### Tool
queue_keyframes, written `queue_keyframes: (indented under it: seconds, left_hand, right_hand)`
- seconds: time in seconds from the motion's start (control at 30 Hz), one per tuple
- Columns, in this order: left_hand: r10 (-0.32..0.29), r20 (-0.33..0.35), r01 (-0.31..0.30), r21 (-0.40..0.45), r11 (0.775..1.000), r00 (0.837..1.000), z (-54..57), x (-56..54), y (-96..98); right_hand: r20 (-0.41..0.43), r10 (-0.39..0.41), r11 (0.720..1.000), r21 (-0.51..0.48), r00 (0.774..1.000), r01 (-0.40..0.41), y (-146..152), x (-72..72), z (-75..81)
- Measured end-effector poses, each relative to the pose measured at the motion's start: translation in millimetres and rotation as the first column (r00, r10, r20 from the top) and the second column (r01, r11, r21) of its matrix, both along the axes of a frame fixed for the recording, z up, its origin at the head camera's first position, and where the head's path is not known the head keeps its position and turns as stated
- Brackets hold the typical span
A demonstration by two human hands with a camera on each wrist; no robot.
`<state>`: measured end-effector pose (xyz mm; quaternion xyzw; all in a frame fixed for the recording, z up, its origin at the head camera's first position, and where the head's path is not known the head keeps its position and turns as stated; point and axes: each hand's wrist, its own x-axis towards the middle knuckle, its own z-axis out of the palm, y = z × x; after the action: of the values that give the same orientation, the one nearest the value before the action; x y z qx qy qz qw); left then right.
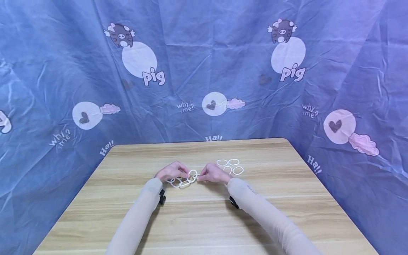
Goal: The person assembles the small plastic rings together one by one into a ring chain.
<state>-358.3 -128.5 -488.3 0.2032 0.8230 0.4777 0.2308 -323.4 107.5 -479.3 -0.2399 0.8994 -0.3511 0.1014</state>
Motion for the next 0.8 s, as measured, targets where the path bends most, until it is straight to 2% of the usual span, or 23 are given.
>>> queue_keyframes:
  seconds: [0.3,0.63,0.8]
  left_hand:
    - [0.034,-0.010,-0.034,-0.015,0.999,0.999,2.1,0.0,0.5]
    - [0.061,-0.013,-0.062,-0.012,0.998,0.998,3.6,0.9,2.3]
    - [0.077,-0.061,-0.080,-0.050,0.996,0.995,5.3,-0.3,4.4]
  right_hand:
    - [0.106,-0.047,0.994,-0.092,0.993,0.057,-0.8,-1.6,-3.5]
    - [0.102,-0.084,0.987,-0.127,0.991,0.097,-4.3,-2.1,-6.0]
    - [0.170,-0.077,0.981,-0.162,0.982,0.105,-5.0,-1.3,-5.0]
